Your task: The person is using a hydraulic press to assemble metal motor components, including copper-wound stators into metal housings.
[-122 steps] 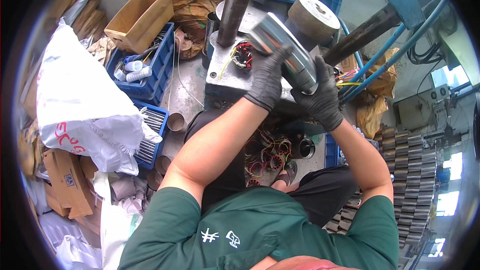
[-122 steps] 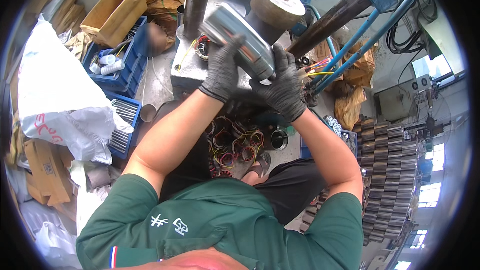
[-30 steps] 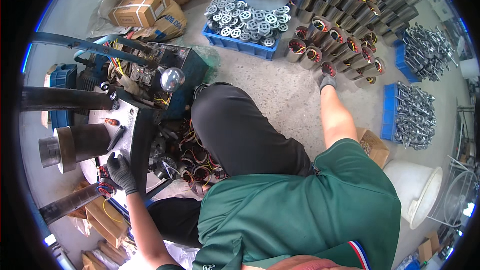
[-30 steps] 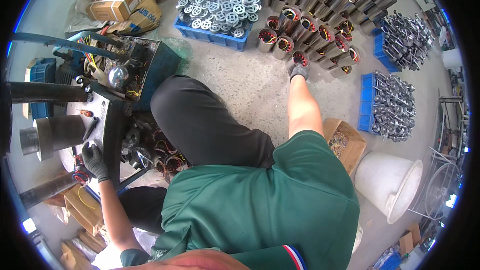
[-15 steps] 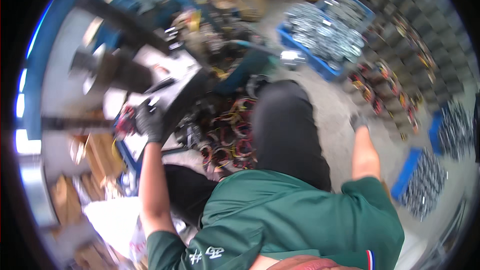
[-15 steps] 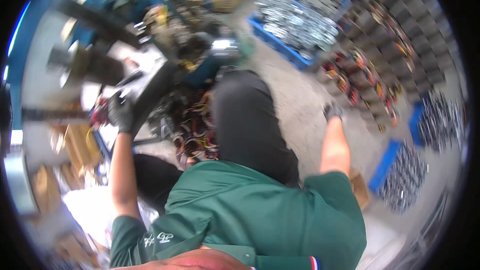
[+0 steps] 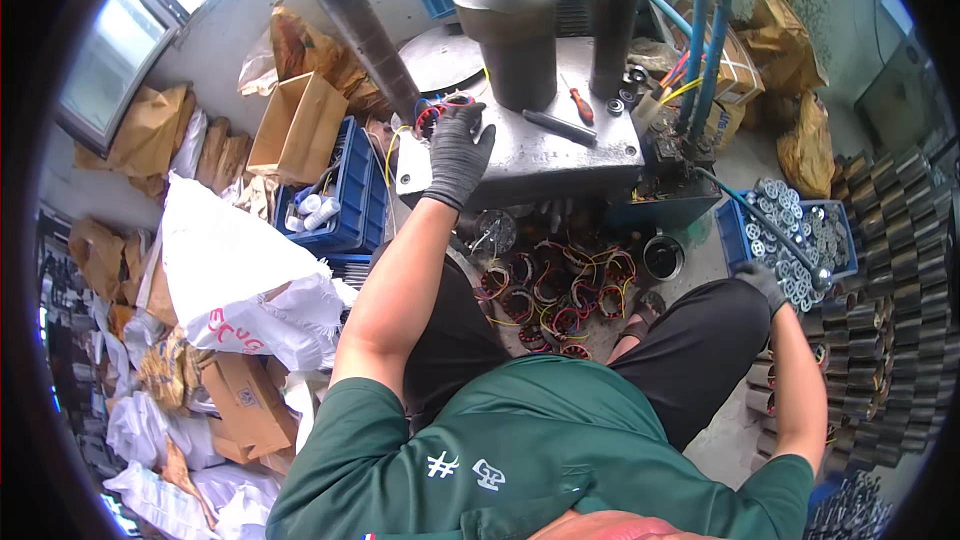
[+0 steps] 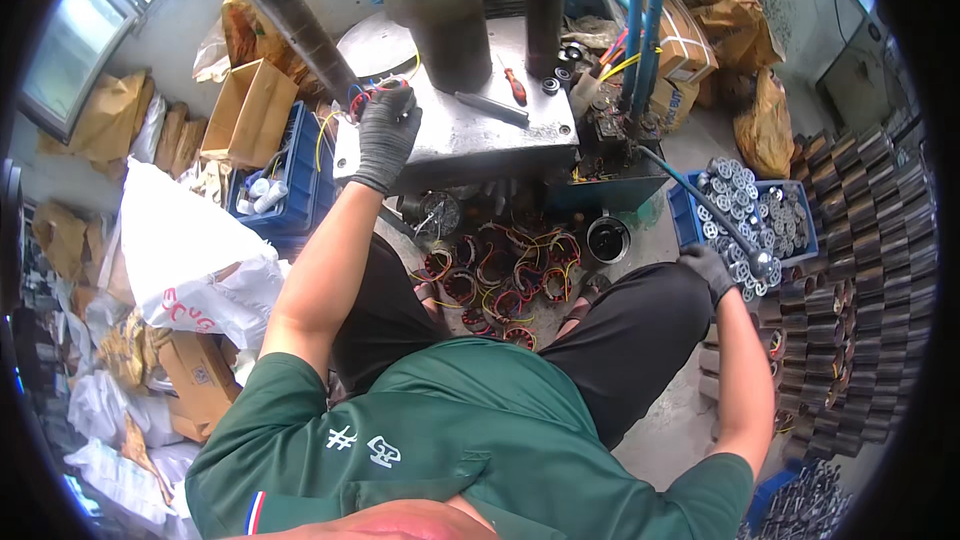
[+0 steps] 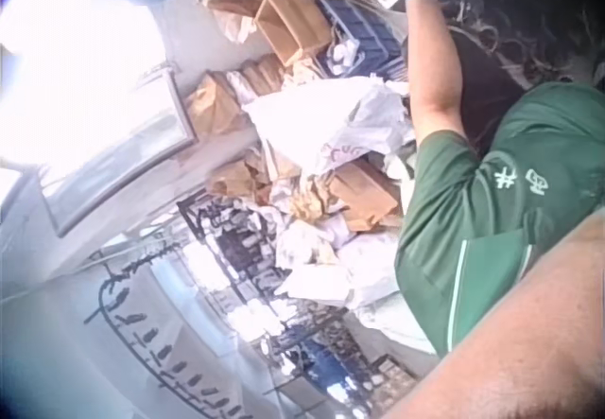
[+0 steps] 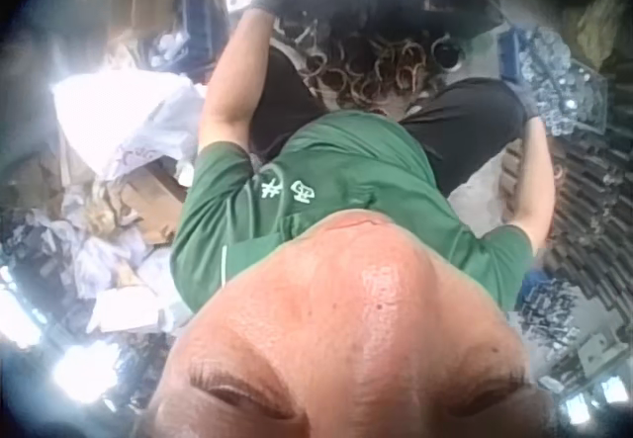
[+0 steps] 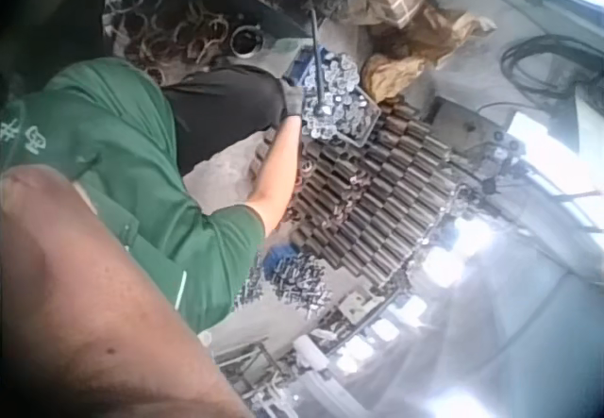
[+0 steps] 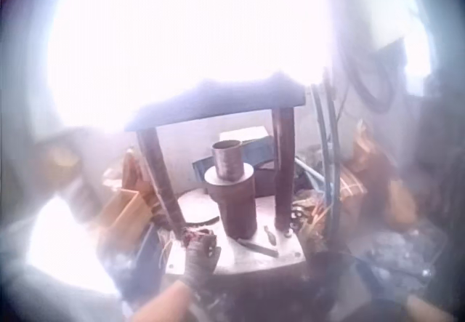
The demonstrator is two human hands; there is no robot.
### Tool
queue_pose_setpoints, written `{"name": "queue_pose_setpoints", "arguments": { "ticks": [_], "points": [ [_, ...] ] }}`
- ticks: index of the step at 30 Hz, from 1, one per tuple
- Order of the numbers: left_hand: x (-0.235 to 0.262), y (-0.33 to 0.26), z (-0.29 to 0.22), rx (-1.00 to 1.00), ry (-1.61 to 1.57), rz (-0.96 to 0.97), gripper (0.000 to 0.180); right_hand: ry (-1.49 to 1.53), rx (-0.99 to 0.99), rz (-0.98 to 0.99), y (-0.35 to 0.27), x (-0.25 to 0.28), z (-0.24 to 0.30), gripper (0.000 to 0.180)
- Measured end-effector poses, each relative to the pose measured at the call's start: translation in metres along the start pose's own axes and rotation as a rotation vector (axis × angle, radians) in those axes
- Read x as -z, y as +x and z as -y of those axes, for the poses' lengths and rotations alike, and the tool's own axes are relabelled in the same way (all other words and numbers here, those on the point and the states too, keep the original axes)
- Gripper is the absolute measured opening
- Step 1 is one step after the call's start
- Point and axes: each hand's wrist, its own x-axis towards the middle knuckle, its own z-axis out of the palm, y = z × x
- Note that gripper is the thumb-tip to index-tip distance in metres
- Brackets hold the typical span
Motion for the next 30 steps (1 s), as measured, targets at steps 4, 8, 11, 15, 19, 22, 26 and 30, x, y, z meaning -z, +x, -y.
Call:
{"name": "queue_pose_setpoints", "arguments": {
  "ticks": [4,8,11,15,19,22,26,30],
  "points": [
    [0.026,0.013,0.016,0.027,0.159,-0.153,0.056,-0.048,0.154,0.024,0.007,0.03,0.158,0.04],
    [0.041,0.018,0.033,0.209,0.388,0.091,0.093,-0.291,0.52,0.14,-0.012,0.004,0.285,0.04],
    [0.049,0.025,0.045,0.294,0.42,0.235,0.105,-0.411,0.809,0.228,-0.028,-0.029,0.348,0.04],
    [0.059,0.029,0.042,0.464,0.284,0.209,0.109,-0.31,0.922,0.178,-0.041,-0.081,0.388,0.045],
    [0.056,0.025,0.006,0.229,-0.049,-0.092,0.107,0.104,0.814,0.3,-0.056,-0.103,0.395,0.052],
    [0.045,0.014,-0.037,0.068,-0.579,-0.066,0.107,0.516,0.639,0.306,-0.048,-0.103,0.408,0.058],
    [0.034,-0.012,-0.093,0.219,-0.817,0.267,0.099,0.873,0.482,0.217,-0.032,-0.098,0.429,0.065],
    [0.015,-0.01,-0.118,-0.291,-0.381,0.16,0.097,1.204,0.418,0.26,-0.029,-0.103,0.434,0.068]
  ]
}}
